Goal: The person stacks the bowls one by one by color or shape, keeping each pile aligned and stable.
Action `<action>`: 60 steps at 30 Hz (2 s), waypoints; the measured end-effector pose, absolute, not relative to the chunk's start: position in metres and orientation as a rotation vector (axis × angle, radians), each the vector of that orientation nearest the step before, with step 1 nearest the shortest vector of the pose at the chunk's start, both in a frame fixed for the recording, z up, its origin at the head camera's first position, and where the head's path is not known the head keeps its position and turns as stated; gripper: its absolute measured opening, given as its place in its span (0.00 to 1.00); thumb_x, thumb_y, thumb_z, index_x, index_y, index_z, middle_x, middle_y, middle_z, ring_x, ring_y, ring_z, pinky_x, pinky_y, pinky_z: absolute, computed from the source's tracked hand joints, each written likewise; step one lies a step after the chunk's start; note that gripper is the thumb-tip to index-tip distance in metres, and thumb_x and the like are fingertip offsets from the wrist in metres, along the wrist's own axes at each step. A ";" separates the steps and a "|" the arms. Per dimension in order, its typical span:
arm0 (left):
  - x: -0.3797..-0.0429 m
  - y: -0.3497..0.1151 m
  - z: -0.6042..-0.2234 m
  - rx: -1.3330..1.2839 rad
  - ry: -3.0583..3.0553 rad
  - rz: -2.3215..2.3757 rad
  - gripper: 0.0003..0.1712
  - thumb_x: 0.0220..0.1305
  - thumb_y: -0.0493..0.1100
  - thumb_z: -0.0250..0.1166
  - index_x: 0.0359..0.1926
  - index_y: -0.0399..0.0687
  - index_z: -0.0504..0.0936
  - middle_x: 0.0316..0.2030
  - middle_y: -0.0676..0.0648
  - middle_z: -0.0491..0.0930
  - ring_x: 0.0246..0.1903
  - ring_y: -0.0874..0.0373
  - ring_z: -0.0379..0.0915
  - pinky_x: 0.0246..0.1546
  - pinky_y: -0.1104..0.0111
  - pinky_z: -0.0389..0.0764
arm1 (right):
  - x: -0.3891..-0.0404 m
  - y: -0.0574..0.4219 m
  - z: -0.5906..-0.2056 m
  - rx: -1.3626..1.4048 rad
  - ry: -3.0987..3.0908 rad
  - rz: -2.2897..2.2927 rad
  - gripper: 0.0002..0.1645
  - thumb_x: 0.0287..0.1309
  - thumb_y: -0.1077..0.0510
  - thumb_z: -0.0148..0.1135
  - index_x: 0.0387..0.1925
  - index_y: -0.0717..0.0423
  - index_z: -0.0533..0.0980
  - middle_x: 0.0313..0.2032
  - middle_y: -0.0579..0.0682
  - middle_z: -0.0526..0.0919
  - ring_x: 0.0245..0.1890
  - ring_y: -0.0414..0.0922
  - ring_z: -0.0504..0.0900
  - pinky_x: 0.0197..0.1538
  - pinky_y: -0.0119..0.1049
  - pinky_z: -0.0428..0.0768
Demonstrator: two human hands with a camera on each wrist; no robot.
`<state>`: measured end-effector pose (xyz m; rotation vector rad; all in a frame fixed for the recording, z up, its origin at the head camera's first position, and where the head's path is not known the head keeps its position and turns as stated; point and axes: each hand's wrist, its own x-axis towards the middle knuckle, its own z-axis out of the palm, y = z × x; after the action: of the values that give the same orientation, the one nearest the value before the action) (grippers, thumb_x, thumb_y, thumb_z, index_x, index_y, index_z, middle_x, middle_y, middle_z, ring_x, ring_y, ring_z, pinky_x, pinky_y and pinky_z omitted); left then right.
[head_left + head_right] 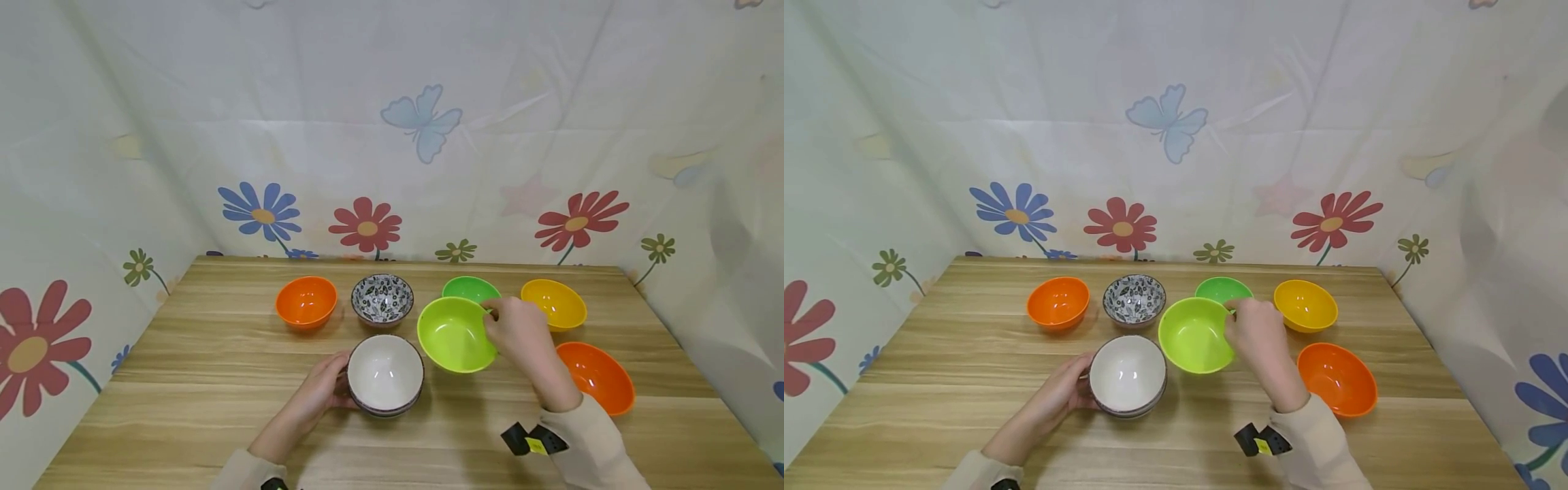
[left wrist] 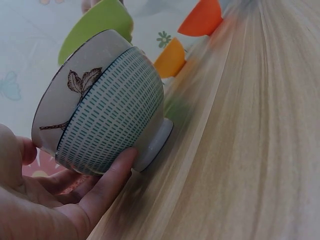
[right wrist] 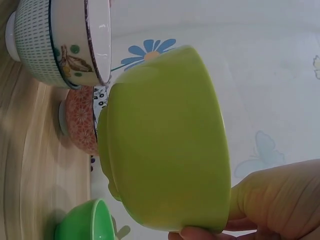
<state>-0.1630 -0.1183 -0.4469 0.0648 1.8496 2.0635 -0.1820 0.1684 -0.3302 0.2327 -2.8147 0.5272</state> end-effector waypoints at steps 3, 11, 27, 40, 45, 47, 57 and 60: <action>-0.163 -0.119 -0.447 0.063 1.852 2.060 0.29 0.72 0.49 0.39 0.63 0.31 0.61 0.58 0.32 0.65 0.50 0.47 0.71 0.36 0.55 0.82 | -0.183 0.164 -0.329 0.244 -2.812 0.529 0.13 0.50 0.67 0.58 0.39 0.67 0.81 0.25 0.58 0.82 0.15 0.43 0.69 0.17 0.29 0.69; -0.163 -0.119 -0.447 0.068 1.851 2.061 0.29 0.72 0.50 0.39 0.62 0.31 0.61 0.57 0.33 0.66 0.49 0.48 0.72 0.36 0.55 0.82 | -0.184 0.153 -0.326 0.255 -2.822 0.527 0.13 0.51 0.66 0.59 0.39 0.65 0.81 0.27 0.58 0.84 0.17 0.44 0.72 0.19 0.29 0.72; -0.164 -0.120 -0.448 0.091 1.849 2.058 0.28 0.72 0.49 0.39 0.62 0.32 0.62 0.58 0.33 0.66 0.47 0.50 0.73 0.36 0.55 0.82 | -0.185 0.131 -0.326 0.320 -2.794 0.573 0.11 0.49 0.66 0.59 0.35 0.62 0.83 0.26 0.54 0.84 0.18 0.43 0.74 0.22 0.33 0.76; -0.163 -0.120 -0.448 0.088 1.833 2.058 0.29 0.72 0.51 0.40 0.61 0.33 0.64 0.53 0.37 0.71 0.45 0.52 0.74 0.36 0.56 0.82 | -0.183 0.117 -0.332 0.359 -2.796 0.661 0.10 0.49 0.67 0.59 0.33 0.59 0.84 0.24 0.51 0.84 0.16 0.40 0.70 0.18 0.27 0.69; -0.163 -0.121 -0.449 0.074 1.837 2.046 0.29 0.71 0.52 0.41 0.60 0.34 0.66 0.51 0.38 0.74 0.44 0.54 0.76 0.36 0.56 0.82 | -0.182 0.110 -0.337 0.398 -2.781 0.721 0.09 0.47 0.68 0.60 0.31 0.59 0.83 0.25 0.51 0.84 0.16 0.39 0.71 0.17 0.26 0.70; -0.163 -0.121 -0.449 0.073 1.839 2.045 0.28 0.71 0.52 0.40 0.60 0.34 0.65 0.52 0.38 0.73 0.44 0.53 0.76 0.36 0.56 0.82 | -0.182 0.108 -0.340 0.409 -2.773 0.735 0.09 0.46 0.68 0.61 0.31 0.60 0.84 0.25 0.52 0.84 0.17 0.39 0.72 0.18 0.26 0.71; -0.163 -0.121 -0.449 0.078 1.842 2.053 0.28 0.73 0.49 0.37 0.63 0.34 0.63 0.59 0.34 0.66 0.44 0.53 0.76 0.36 0.56 0.82 | -0.182 0.100 -0.351 0.406 -2.761 0.853 0.09 0.45 0.67 0.63 0.31 0.58 0.84 0.24 0.50 0.84 0.16 0.36 0.73 0.17 0.25 0.71; -0.163 -0.122 -0.450 0.081 1.847 2.052 0.28 0.73 0.49 0.37 0.62 0.34 0.63 0.59 0.34 0.67 0.45 0.53 0.76 0.36 0.56 0.82 | -0.183 0.098 -0.354 0.417 -2.762 0.874 0.09 0.44 0.67 0.63 0.30 0.57 0.85 0.23 0.48 0.84 0.15 0.36 0.71 0.17 0.26 0.69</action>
<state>-0.1630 -0.1215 -0.4499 0.0810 1.8472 2.0517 -0.1826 0.0980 -0.3537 0.4167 -2.7617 0.8742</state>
